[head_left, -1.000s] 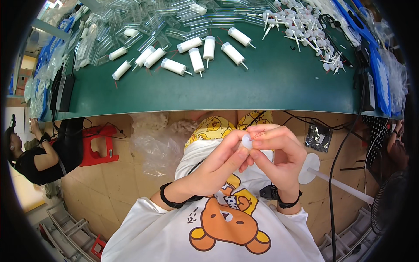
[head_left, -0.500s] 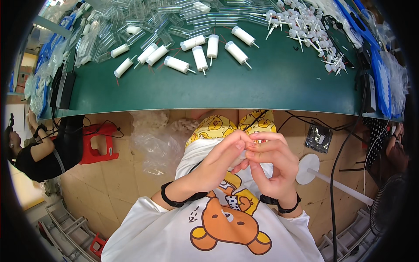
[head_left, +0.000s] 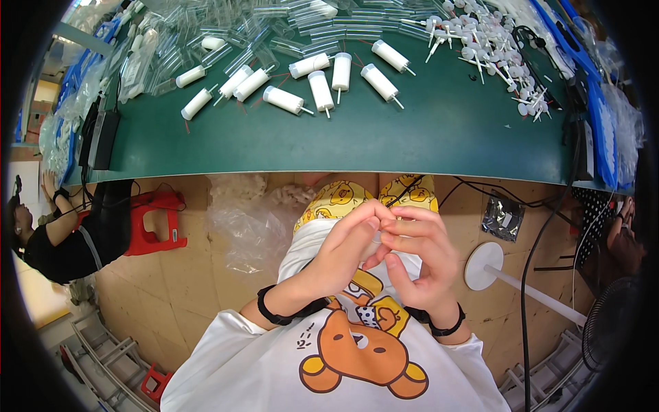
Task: The person assembles components by hand by inserting a white cylinder into a clear tube, fitting a white cap with wires onto it, and placing the unit on the table. They then pour more white cylinders from a bag onto the table and repeat the assembly process.
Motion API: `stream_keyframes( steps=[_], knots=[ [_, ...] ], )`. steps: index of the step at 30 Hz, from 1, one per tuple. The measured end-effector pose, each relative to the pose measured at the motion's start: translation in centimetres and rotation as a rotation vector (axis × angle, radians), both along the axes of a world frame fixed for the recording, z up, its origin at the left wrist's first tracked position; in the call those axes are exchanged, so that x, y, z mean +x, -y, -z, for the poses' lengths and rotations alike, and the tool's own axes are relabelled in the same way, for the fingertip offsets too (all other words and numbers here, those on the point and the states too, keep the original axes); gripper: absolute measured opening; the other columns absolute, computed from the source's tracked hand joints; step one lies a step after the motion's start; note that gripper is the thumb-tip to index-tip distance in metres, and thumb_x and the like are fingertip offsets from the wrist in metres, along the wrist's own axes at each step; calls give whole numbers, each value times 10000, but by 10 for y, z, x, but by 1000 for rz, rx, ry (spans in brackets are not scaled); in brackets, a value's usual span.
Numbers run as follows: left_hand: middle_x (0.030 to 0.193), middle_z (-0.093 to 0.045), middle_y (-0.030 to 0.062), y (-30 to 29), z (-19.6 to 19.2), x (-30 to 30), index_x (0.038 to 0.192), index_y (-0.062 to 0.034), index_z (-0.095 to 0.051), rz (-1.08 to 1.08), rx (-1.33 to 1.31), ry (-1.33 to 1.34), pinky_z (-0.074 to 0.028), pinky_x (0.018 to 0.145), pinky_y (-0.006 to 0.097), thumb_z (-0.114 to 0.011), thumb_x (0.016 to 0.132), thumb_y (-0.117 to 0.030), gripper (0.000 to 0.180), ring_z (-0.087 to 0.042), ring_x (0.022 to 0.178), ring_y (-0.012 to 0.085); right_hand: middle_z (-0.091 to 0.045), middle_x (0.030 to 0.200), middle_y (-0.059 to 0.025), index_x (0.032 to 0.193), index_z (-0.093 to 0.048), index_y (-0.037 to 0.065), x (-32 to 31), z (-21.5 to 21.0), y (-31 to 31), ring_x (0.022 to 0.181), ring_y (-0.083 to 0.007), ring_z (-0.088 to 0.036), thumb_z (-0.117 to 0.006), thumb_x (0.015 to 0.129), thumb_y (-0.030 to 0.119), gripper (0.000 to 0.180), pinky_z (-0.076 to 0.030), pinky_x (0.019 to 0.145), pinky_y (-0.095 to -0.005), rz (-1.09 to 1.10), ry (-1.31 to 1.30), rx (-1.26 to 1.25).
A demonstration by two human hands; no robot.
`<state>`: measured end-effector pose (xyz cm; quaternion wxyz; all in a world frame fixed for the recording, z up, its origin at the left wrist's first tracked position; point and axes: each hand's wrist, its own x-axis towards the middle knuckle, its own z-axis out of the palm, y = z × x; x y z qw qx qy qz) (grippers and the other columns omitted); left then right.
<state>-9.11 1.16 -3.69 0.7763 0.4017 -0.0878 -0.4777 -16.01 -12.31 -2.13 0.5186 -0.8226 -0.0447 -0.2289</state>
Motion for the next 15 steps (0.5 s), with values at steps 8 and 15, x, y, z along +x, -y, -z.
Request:
stream_keyframes(
  steps=[8,15],
  knots=[
    [773,-480,11,13,-8,10,1021,-56,-465,-130,108,-143,-355,541,219,-396,952,-177,155,-397,594,58,-422,1267,-160,1224,-413,41,5,26,-16,1129,-260,-469,-652,739,43,541,-417,890,-378,73,-105,496],
    [749,-450,-13,0,9,18,1022,-53,-475,70,-193,-521,-320,508,189,-447,954,-190,155,-396,612,44,-440,1221,-90,1282,-317,26,11,22,-19,1100,-172,-470,-654,797,70,592,-417,908,-320,-103,-649,1211]
  ],
)
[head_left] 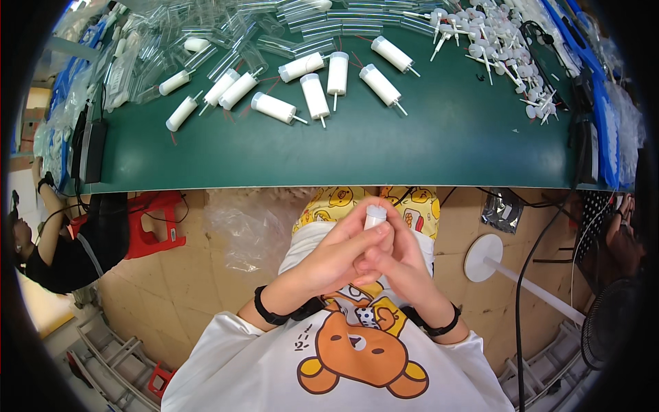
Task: The person assembles components by hand by inserting a white cylinder into a clear tube, fitting a white cap with wires onto it, and placing the unit on the table. They then pour more white cylinders from a bag onto the table and repeat the assembly process.
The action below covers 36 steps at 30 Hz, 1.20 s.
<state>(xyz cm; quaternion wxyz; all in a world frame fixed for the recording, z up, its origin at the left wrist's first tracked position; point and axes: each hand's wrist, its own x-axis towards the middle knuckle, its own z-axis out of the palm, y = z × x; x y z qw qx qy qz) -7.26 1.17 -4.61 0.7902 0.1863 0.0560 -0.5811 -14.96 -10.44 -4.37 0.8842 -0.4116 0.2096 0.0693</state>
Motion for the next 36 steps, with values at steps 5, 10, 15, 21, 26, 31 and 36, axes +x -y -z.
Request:
stream_keyframes(
  steps=[5,10,15,21,26,31,36],
  knots=[
    [688,-424,-43,15,7,9,1027,-27,-472,-21,292,137,-273,451,184,-478,942,-196,188,-339,565,23,-491,1092,-80,1232,-359,11,21,7,-18,969,-135,-540,-665,802,76,532,-487,780,-283,77,-154,214],
    [668,-417,-35,18,3,14,1070,-11,-470,19,432,158,-260,448,180,-479,933,-189,225,-347,568,31,-513,1006,-73,1136,-412,10,34,5,-24,902,-119,-551,-693,771,84,466,-495,688,-267,184,-323,205],
    [649,-473,-6,21,-4,19,866,-20,-500,-44,513,434,-291,391,197,-480,878,-96,80,-414,514,58,-544,1047,-175,1219,-318,27,37,-1,-23,946,-257,-587,-603,779,-19,526,-505,799,-364,194,-331,159],
    [882,-534,27,15,35,-24,999,-17,-494,-177,618,192,-427,592,190,-528,889,-86,134,-525,721,89,-583,996,-166,1078,-469,-40,42,11,11,898,-220,-603,-617,749,-15,362,-508,776,-329,-111,-221,109],
    [770,-493,5,27,7,-4,1007,-66,-444,-82,724,390,-318,452,180,-461,932,-161,122,-428,551,56,-597,994,-160,1080,-480,-39,45,5,11,892,-197,-608,-630,751,-3,363,-507,776,-312,-93,-206,170],
    [692,-448,-4,19,-5,18,1055,4,-482,29,405,146,-359,522,193,-440,946,-208,241,-406,588,66,-566,944,-97,1106,-455,-12,40,-4,7,787,-106,-578,-667,780,62,396,-479,592,-226,-44,-254,195],
    [893,-481,49,6,-9,20,1124,-21,-443,25,117,99,-419,698,271,-399,936,-160,238,-474,796,120,-536,954,-48,1116,-470,-6,27,-9,11,814,-77,-564,-687,784,86,407,-498,595,-204,-64,-279,187]
  ],
)
